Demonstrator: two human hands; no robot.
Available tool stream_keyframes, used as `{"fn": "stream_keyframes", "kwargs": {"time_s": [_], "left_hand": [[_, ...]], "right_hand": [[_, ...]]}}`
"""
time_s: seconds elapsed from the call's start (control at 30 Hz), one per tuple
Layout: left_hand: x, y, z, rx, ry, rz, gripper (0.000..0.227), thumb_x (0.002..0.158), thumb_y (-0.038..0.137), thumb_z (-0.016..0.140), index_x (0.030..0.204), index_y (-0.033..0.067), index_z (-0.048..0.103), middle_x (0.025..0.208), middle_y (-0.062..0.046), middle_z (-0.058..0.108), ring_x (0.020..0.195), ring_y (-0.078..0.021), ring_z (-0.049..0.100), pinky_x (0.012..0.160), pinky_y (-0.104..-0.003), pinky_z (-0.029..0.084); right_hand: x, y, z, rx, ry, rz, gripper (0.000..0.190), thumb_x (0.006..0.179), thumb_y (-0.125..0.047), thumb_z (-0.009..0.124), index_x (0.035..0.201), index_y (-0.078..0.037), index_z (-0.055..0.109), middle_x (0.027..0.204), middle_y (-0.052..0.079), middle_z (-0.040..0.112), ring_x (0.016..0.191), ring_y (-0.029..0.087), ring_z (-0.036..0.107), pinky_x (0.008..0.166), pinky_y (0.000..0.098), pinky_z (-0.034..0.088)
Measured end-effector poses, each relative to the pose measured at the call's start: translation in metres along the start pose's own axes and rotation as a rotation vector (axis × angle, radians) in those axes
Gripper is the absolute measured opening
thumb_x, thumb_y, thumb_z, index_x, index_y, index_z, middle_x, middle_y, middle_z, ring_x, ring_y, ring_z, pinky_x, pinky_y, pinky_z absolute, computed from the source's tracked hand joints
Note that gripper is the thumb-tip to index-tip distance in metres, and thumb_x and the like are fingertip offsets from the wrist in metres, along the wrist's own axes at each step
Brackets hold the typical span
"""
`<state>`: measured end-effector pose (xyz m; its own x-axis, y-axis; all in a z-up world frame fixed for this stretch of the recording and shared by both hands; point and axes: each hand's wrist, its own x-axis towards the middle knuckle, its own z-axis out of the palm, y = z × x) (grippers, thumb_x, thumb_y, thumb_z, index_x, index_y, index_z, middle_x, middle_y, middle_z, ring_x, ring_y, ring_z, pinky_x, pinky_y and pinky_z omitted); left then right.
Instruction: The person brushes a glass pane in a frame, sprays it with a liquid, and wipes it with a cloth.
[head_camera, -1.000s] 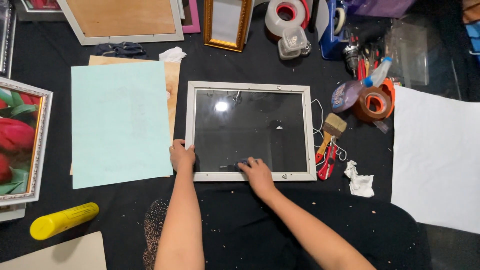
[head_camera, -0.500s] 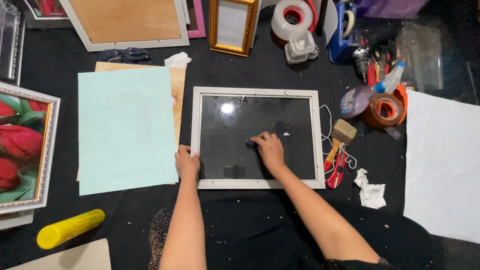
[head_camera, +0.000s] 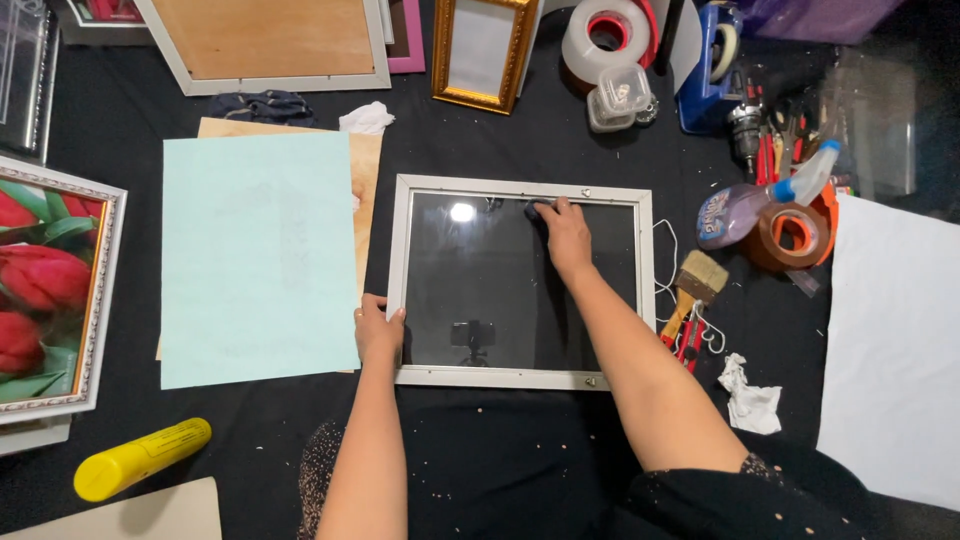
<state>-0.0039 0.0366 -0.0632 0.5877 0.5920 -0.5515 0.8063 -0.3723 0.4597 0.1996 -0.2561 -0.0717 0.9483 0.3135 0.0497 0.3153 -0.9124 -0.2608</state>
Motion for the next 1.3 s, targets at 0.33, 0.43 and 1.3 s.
{"fn": "stream_keyframes", "kwargs": {"time_s": [0.33, 0.43, 1.3], "left_hand": [[0.002, -0.004, 0.017, 0.066, 0.106, -0.012, 0.03, 0.1, 0.033, 0.07, 0.121, 0.0168, 0.055, 0.119, -0.012, 0.059, 0.117, -0.0378, 0.065, 0.094, -0.05, 0.057], [0.014, -0.012, 0.033, 0.102, 0.17, 0.022, 0.031, 0.101, 0.035, 0.067, 0.119, 0.0133, 0.054, 0.118, -0.013, 0.058, 0.116, -0.0395, 0.064, 0.094, -0.051, 0.056], [-0.251, 0.02, 0.148, 0.859, -0.234, 0.91, 0.068, 0.099, 0.032, 0.057, 0.153, -0.0039, 0.036, 0.165, -0.021, 0.023, 0.148, -0.0431, 0.024, 0.115, -0.053, 0.025]], "right_hand": [[-0.141, -0.039, -0.041, -0.009, -0.217, 0.006, 0.029, 0.101, -0.008, 0.054, 0.121, -0.024, 0.068, 0.114, 0.003, 0.057, 0.105, 0.026, 0.064, 0.088, 0.038, 0.061], [-0.189, -0.051, -0.048, -0.056, -0.314, 0.017, 0.027, 0.1, -0.009, 0.054, 0.119, -0.026, 0.065, 0.116, 0.002, 0.057, 0.104, 0.026, 0.064, 0.083, 0.0384, 0.062], [-0.231, -0.016, -0.013, 0.008, -0.357, 0.159, 0.018, 0.09, -0.021, 0.071, 0.105, -0.029, 0.064, 0.108, 0.001, 0.051, 0.106, 0.032, 0.057, 0.086, 0.0411, 0.055]]}}
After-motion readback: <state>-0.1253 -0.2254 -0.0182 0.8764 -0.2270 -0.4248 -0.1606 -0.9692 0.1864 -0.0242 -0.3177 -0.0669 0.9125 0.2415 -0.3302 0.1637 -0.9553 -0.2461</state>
